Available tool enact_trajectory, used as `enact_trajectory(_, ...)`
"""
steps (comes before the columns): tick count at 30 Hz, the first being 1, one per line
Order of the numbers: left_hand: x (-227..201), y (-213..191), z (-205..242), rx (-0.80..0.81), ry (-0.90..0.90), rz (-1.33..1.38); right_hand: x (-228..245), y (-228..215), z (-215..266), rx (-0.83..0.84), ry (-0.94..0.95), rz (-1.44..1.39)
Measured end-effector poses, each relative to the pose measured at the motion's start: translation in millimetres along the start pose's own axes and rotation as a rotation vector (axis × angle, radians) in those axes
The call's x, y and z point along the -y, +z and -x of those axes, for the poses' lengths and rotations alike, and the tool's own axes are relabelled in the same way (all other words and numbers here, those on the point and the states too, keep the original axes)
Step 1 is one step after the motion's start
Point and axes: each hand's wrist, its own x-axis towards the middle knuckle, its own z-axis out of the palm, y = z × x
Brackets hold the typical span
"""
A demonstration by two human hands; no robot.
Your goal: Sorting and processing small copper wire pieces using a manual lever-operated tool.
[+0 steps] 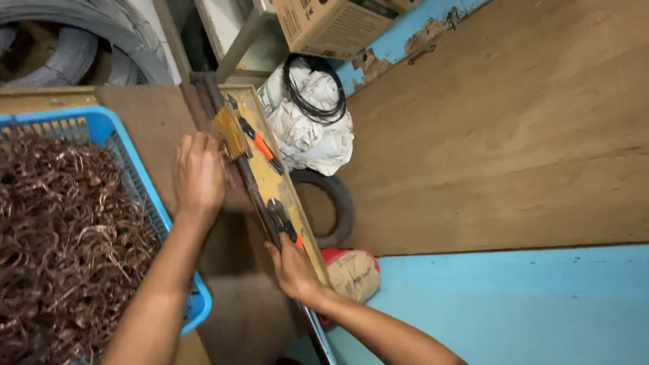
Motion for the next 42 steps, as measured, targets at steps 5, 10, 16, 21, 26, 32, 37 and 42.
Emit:
enact_trajectory(5, 9.8, 2.2, -5.1, -0.113, 0.030, 0.154, -59.1, 40.4, -8.7, -0.341, -0.532, 0.678)
enact_trajectory(10, -8.9, -17.9, -1.4, -0.044, 0.049, 0.151, -60.4, 39.0, 1.2, -0.455, -0.652, 1.074)
enact_trajectory(16, -14.5, -16.0, -11.1, 0.102, -0.575, 0.585, -29.7, 27.0, -10.2, 0.018, 0.129, -0.002)
enact_trajectory(21, 4.9, 18.2, -4.1, 0.042, -0.095, -0.039, -51.4, 42.9, -16.7, -0.049, 0.097, 0.105)
enact_trajectory(26, 0.8, 0.4, -2.8, 0.106, -0.149, 0.101, -49.2, 38.0, -16.0, 0.015, 0.108, -0.022)
enact_trajectory(32, -12.1, 0.2, 19.4, 0.123, -0.213, 0.082, -3.9, -33.3, -14.4, 0.152, 0.100, 0.042)
enact_trajectory(37, -35.2, -6.7, 50.9, 0.005, -0.156, 0.026, 2.7, -51.1, -11.1, 0.118, -0.043, 0.016)
enact_trajectory(42, -37.8, -72.9, 67.3, -0.036, -0.214, -0.152, -23.1, -10.3, -13.2, 0.103, -0.015, -0.036)
